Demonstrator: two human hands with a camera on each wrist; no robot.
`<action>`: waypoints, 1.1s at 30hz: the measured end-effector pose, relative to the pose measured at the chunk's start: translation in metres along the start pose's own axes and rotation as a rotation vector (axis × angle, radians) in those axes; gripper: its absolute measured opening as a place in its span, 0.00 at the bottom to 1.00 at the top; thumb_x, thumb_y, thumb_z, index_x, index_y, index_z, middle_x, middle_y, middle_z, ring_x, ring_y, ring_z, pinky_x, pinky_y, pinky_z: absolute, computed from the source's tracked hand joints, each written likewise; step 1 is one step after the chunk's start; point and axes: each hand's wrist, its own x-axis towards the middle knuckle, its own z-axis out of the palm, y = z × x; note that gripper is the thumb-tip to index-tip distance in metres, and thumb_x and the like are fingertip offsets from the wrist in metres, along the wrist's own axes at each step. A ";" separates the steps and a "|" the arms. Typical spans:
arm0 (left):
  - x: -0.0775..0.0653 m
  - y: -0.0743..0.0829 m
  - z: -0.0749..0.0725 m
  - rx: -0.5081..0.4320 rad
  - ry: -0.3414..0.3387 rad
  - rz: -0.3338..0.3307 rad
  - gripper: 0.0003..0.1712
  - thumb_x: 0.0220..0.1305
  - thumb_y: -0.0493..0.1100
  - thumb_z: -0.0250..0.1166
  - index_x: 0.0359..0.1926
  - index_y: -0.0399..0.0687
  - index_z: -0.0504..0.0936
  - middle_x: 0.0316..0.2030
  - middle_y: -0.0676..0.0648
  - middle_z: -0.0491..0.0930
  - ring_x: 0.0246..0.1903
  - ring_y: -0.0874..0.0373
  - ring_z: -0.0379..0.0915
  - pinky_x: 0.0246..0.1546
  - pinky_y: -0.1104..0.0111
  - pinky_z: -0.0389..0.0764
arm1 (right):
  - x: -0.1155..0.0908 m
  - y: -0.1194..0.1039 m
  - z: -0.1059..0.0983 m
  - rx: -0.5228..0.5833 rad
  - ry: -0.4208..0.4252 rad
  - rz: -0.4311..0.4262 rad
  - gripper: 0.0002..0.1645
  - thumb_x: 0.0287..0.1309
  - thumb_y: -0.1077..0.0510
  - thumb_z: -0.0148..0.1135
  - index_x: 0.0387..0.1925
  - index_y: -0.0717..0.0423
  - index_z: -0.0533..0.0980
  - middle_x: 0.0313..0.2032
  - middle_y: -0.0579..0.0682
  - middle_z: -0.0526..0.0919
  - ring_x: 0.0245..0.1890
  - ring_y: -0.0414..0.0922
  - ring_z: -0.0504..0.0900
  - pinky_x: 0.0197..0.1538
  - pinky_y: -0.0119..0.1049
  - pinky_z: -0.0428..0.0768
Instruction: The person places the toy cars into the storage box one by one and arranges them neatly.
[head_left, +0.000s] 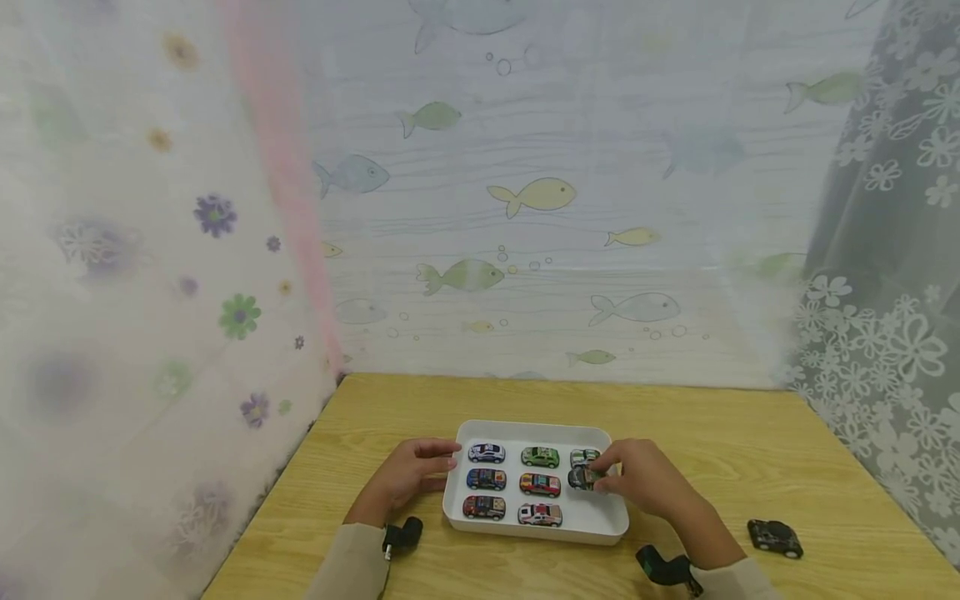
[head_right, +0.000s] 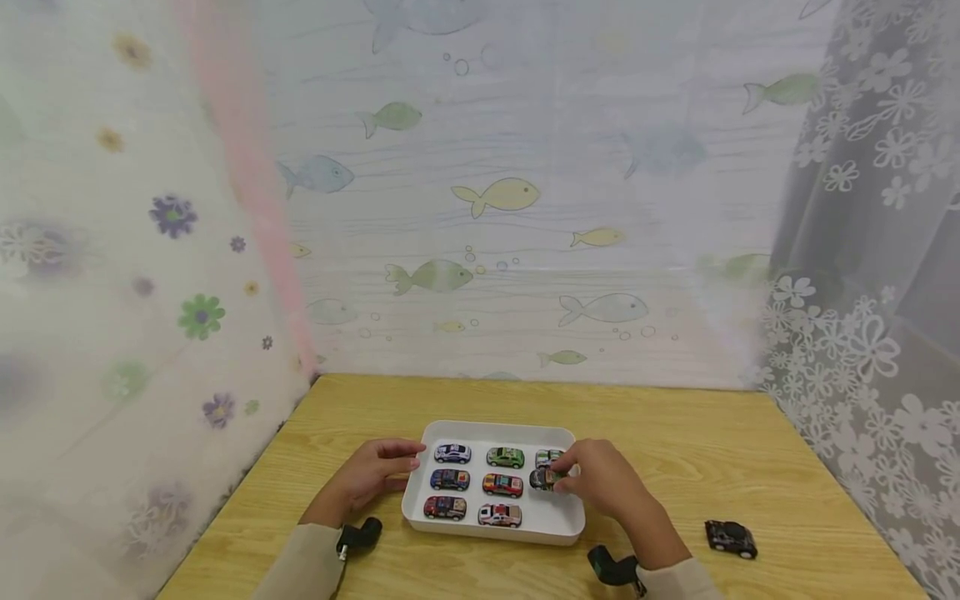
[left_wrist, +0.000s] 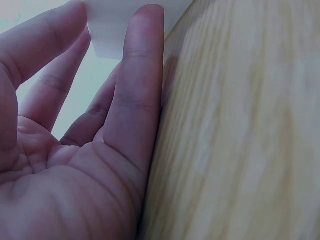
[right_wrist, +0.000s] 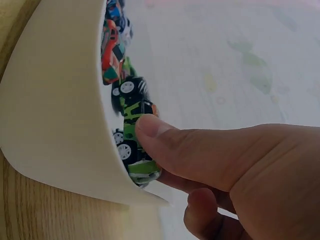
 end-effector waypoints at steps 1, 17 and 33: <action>0.000 0.000 0.000 0.003 0.001 0.000 0.23 0.61 0.40 0.66 0.57 0.39 0.77 0.57 0.39 0.74 0.51 0.49 0.77 0.46 0.55 0.83 | 0.000 0.000 0.000 -0.009 0.001 -0.005 0.11 0.42 0.55 0.76 0.33 0.42 0.86 0.33 0.36 0.84 0.29 0.37 0.75 0.32 0.32 0.76; -0.001 0.003 0.000 0.005 -0.003 -0.003 0.24 0.60 0.41 0.67 0.57 0.38 0.77 0.58 0.39 0.73 0.52 0.49 0.76 0.46 0.56 0.83 | 0.001 -0.005 0.006 -0.020 -0.007 0.042 0.10 0.41 0.58 0.77 0.30 0.44 0.85 0.33 0.38 0.84 0.41 0.41 0.80 0.46 0.45 0.81; 0.000 0.002 0.000 -0.010 -0.002 0.002 0.25 0.59 0.41 0.67 0.57 0.37 0.76 0.57 0.39 0.74 0.51 0.50 0.77 0.46 0.55 0.83 | 0.001 -0.001 0.010 -0.039 -0.007 0.056 0.10 0.39 0.58 0.78 0.27 0.42 0.85 0.31 0.36 0.83 0.40 0.39 0.79 0.46 0.44 0.81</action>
